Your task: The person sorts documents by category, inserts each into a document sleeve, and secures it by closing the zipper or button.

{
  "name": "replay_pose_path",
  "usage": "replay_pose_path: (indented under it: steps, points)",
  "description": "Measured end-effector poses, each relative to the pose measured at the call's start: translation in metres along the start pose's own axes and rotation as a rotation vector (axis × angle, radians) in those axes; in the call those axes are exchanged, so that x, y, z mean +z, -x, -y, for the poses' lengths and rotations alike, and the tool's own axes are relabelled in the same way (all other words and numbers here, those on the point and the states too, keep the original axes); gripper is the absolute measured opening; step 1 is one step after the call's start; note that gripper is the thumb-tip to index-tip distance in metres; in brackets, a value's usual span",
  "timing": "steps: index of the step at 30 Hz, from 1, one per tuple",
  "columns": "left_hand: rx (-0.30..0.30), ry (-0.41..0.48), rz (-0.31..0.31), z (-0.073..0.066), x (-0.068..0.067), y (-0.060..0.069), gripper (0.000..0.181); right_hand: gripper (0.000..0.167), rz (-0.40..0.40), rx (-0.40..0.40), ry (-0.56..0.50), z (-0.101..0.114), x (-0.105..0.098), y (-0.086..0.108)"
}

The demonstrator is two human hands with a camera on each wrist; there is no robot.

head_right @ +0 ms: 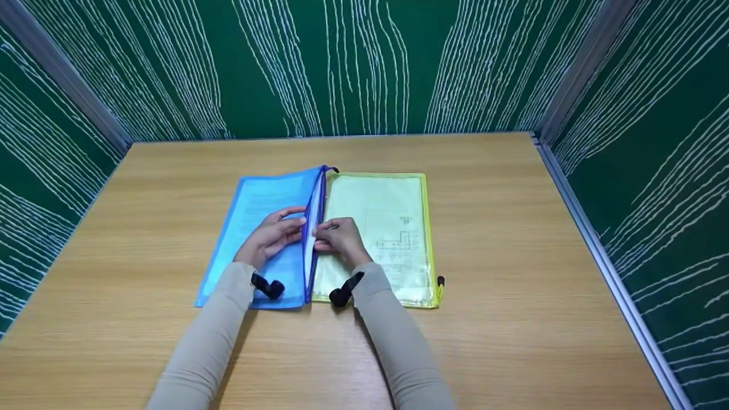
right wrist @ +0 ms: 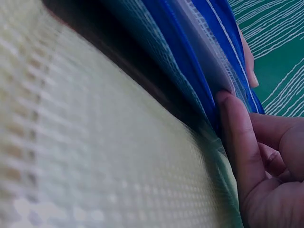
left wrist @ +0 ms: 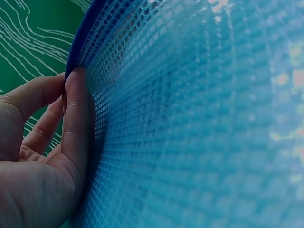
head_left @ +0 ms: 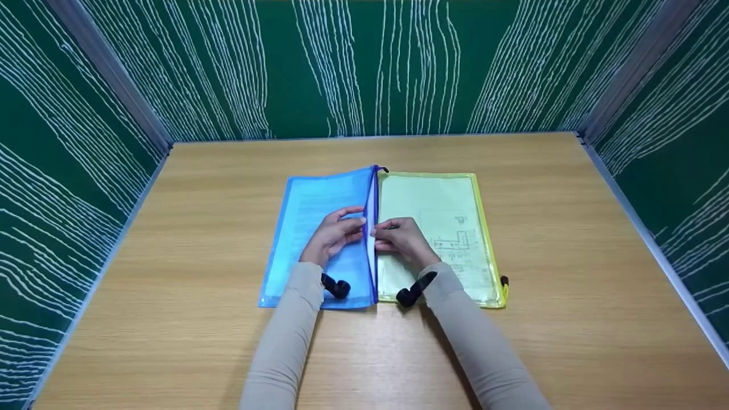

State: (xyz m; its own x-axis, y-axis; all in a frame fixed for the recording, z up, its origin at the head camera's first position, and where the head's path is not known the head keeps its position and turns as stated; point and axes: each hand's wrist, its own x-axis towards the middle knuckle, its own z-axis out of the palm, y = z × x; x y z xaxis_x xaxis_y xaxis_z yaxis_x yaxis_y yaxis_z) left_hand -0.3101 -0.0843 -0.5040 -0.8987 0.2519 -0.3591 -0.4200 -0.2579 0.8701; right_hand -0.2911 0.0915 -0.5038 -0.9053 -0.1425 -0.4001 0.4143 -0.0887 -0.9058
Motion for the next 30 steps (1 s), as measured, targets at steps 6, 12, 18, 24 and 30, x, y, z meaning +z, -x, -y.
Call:
replay_pose_path:
  steps: [6,12,18,24,30]
  points:
    - [0.009,0.003,0.001,-0.0001,-0.0004,0.0008,0.041,0.015,0.015,-0.002,0.011,-0.0015,0.0027,-0.0020]
    - [0.012,0.009,0.008,0.0025,-0.0023,0.0004,0.040,0.015,0.011,-0.004,0.021,-0.0040,0.0046,-0.0017]
    - [0.009,0.010,0.013,0.0038,-0.0036,0.0008,0.040,0.015,0.010,-0.007,0.020,-0.0050,0.0071,-0.0009]
    - [0.005,0.003,0.012,0.0043,-0.0045,0.0006,0.040,0.019,0.018,0.008,0.036,-0.0039,0.0054,-0.0009]
    - [0.005,-0.014,0.014,0.0038,-0.0051,0.0012,0.039,0.018,0.044,-0.001,0.035,-0.0034,-0.0006,0.0013]
